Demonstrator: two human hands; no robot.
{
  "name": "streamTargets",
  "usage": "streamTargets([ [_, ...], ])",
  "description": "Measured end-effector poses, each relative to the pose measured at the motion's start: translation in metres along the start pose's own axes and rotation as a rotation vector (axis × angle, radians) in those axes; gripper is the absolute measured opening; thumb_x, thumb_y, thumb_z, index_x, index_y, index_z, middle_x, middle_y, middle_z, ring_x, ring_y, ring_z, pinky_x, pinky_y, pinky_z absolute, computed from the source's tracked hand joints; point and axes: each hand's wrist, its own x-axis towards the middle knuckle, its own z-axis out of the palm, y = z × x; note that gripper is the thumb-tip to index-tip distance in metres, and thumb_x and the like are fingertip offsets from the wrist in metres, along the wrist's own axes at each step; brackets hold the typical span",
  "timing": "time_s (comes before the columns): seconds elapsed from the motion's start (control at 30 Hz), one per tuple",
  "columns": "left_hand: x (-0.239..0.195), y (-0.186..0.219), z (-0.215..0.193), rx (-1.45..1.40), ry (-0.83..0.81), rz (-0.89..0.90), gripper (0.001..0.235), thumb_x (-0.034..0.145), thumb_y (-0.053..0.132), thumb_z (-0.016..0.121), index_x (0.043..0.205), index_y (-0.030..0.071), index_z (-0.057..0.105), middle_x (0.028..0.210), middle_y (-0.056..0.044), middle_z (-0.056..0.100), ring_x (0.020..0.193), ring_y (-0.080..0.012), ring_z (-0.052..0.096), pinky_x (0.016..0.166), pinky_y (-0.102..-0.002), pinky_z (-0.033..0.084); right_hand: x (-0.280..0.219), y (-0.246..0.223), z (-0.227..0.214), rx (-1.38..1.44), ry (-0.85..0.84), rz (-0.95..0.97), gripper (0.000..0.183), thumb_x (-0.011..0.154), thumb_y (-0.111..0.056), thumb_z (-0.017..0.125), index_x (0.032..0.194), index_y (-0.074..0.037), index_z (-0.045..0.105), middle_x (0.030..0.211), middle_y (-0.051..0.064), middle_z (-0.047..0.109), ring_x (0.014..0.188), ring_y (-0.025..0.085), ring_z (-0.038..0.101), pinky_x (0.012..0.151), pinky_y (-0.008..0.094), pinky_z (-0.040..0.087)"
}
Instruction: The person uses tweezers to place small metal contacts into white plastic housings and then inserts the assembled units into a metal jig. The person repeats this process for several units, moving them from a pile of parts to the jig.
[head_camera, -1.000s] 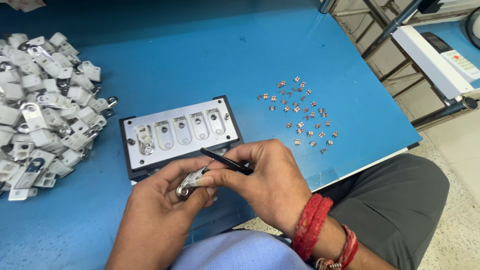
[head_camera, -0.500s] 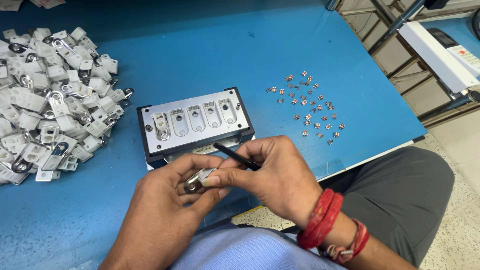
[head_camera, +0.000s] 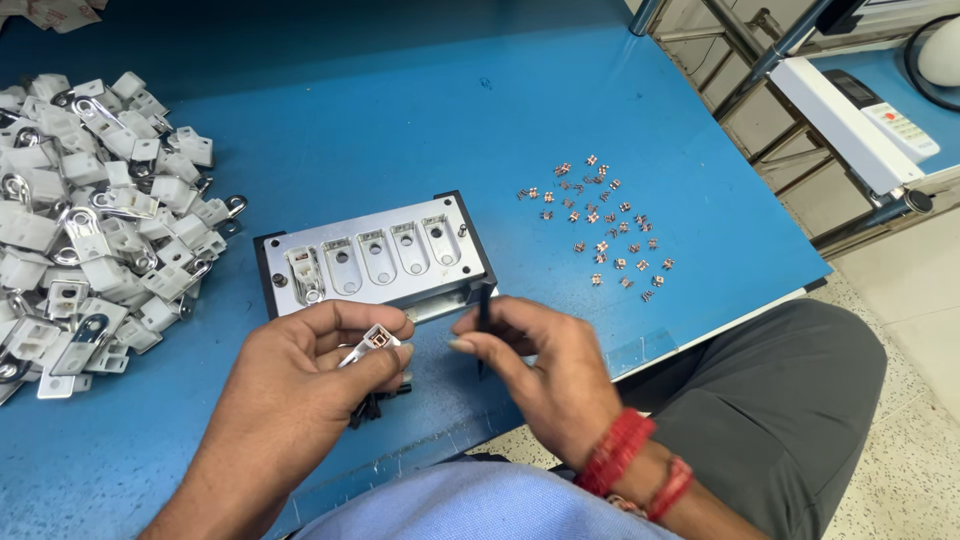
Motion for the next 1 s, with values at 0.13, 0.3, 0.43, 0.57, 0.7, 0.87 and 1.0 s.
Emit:
streamTargets([
  [0.13,0.008,-0.003,-0.002,0.016,-0.021,0.086,0.029,0.086,0.0,0.076,0.115,0.002,0.074,0.093,-0.015,0.085,0.073,-0.0137,0.072,0.06,-0.025,0.055,-0.007,-0.015,-0.019,-0.019,0.021,-0.087,0.015,0.087,-0.009,0.077,0.101,-0.004,0.074,0.097,0.005,0.082,0.093,0.013,0.082,0.083,0.028,0.063],
  [0.3,0.019,-0.014,0.002,-0.087,-0.087,0.16,0.03,0.083,-0.002,0.076,0.113,0.0,0.072,0.102,-0.014,0.08,0.079,-0.0113,0.077,0.063,-0.021,0.058,-0.008,-0.042,-0.028,0.25,0.004,-0.322,0.013,0.094,0.002,0.07,0.106,0.002,0.065,0.108,0.014,0.078,0.106,0.02,0.079,0.091,0.032,0.063],
  [0.43,0.022,-0.021,0.001,-0.076,-0.083,0.161,0.032,0.085,-0.003,0.078,0.117,0.0,0.073,0.105,-0.015,0.077,0.079,-0.0152,0.076,0.061,-0.025,0.056,0.0,-0.047,-0.023,0.239,-0.023,-0.335,0.014,0.095,0.002,0.071,0.107,0.002,0.065,0.107,0.016,0.078,0.105,0.021,0.079,0.091,0.032,0.063],
  [0.57,0.022,-0.025,0.001,-0.194,-0.151,0.222,0.032,0.086,-0.003,0.075,0.117,-0.003,0.07,0.11,-0.018,0.079,0.09,-0.016,0.08,0.074,-0.025,0.063,0.003,-0.048,-0.022,0.241,-0.037,-0.292,0.014,0.094,0.0,0.072,0.106,0.001,0.066,0.106,0.014,0.079,0.101,0.02,0.08,0.088,0.031,0.064],
  [0.7,0.022,-0.028,0.002,-0.197,-0.163,0.258,0.032,0.085,-0.004,0.074,0.117,-0.004,0.069,0.111,-0.019,0.078,0.095,-0.0182,0.08,0.08,-0.027,0.063,0.002,-0.049,-0.023,0.091,-0.041,-0.36,0.014,0.093,-0.003,0.075,0.104,-0.001,0.067,0.105,0.011,0.081,0.102,0.018,0.082,0.089,0.031,0.063],
  [0.87,0.022,-0.034,0.002,-0.171,-0.149,0.312,0.03,0.083,-0.005,0.074,0.112,-0.004,0.069,0.114,-0.016,0.076,0.103,-0.0163,0.079,0.085,-0.027,0.063,0.003,-0.055,-0.023,-0.05,-0.038,-0.468,0.013,0.091,-0.006,0.078,0.101,-0.004,0.07,0.099,0.005,0.082,0.097,0.016,0.083,0.086,0.029,0.063],
  [1.0,0.013,-0.032,0.005,-0.254,-0.231,0.364,0.035,0.084,-0.007,0.072,0.119,-0.005,0.066,0.114,-0.018,0.077,0.106,-0.0193,0.079,0.09,-0.03,0.062,0.004,-0.061,-0.022,-0.128,-0.04,-0.512,0.015,0.087,-0.008,0.079,0.1,-0.005,0.071,0.098,0.004,0.081,0.093,0.016,0.082,0.08,0.026,0.063],
])
